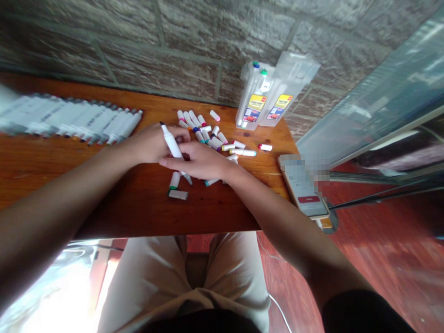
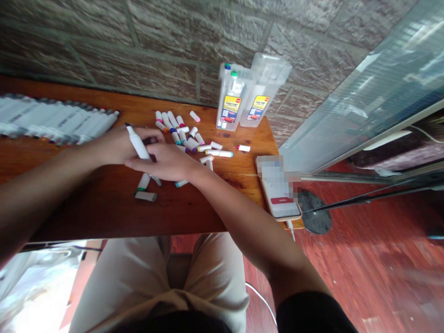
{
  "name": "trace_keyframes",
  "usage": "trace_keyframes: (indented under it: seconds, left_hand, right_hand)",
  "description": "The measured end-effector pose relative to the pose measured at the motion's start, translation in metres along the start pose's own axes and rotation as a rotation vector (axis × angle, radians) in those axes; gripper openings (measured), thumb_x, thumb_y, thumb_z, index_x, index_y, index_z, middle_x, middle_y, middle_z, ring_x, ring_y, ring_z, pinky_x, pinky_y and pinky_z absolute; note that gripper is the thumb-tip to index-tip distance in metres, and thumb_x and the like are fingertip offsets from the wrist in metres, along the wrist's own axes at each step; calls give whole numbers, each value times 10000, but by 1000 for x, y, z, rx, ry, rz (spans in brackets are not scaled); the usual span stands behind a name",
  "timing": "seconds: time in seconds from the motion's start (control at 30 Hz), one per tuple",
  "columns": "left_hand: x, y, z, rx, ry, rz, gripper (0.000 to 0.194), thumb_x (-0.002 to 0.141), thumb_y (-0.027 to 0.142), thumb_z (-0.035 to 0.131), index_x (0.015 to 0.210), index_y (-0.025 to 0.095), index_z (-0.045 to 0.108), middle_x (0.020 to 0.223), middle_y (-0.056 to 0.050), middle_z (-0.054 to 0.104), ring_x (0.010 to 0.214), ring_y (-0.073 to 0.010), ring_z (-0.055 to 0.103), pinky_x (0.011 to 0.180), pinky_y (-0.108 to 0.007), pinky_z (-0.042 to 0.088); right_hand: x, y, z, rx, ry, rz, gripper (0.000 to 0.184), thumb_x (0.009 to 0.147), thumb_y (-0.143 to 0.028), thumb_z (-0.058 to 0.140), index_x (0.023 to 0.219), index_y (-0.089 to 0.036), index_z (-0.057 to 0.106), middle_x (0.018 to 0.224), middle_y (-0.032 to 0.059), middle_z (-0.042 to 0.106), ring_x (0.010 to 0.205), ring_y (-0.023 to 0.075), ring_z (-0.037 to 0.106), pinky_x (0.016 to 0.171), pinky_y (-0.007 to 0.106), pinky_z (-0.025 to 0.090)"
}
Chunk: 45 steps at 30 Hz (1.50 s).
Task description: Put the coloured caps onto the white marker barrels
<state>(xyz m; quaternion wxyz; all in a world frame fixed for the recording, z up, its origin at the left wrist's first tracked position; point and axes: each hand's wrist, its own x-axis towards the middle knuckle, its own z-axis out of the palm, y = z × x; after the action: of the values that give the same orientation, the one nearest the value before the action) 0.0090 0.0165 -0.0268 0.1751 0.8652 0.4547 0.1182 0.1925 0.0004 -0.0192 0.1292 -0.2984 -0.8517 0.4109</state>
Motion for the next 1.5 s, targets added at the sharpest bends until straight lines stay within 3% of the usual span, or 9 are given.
trace_keyframes:
  seconds: [0.17,0.4,0.6,0.83,1.17,1.5]
  left_hand:
    - [-1,-1,0,25,-11,7,259,755,258,604,969,118,646,906,-39,704,773,-146,569,694,-226,356]
    - [-1,-1,0,32,5,47,245,757,285,601,951,139,634,919,-41,704,796,-169,591,700,-245,365]
    - [-2,4,-3,26,8,30,225,752,254,600,940,139,648,908,-48,711,798,-180,612,710,-264,384]
    - [-2,0,0,26,38,47,199,752,279,593,910,169,641,881,-55,715,785,-206,635,679,-282,394]
    - [-1,-3,1,15,36,68,193,752,277,605,912,180,649,899,-55,731,802,-212,648,696,-281,422]
    - [-1,-2,1,23,42,70,192,754,274,598,911,174,646,888,-59,725,797,-214,648,685,-286,406]
  right_hand:
    - [0,2,-2,48,-33,15,461,954,-562,586,779,-137,622,718,-2,602,706,110,545,682,233,362]
    - [-5,-3,-5,96,-44,86,462,957,-574,572,762,-155,588,671,-17,578,634,94,534,619,220,346]
    - [-4,-2,-3,105,-19,62,459,936,-574,594,763,-149,600,648,-27,556,618,91,508,598,222,328]
    - [-4,0,-3,184,-20,89,411,925,-537,615,843,-136,644,682,-23,604,615,88,537,596,212,375]
    - [-4,0,-3,201,-65,147,443,913,-591,606,870,-150,638,661,-26,588,499,77,513,477,201,377]
    - [-4,1,-3,203,-56,135,445,919,-584,599,868,-143,638,658,-25,588,516,79,517,492,199,373]
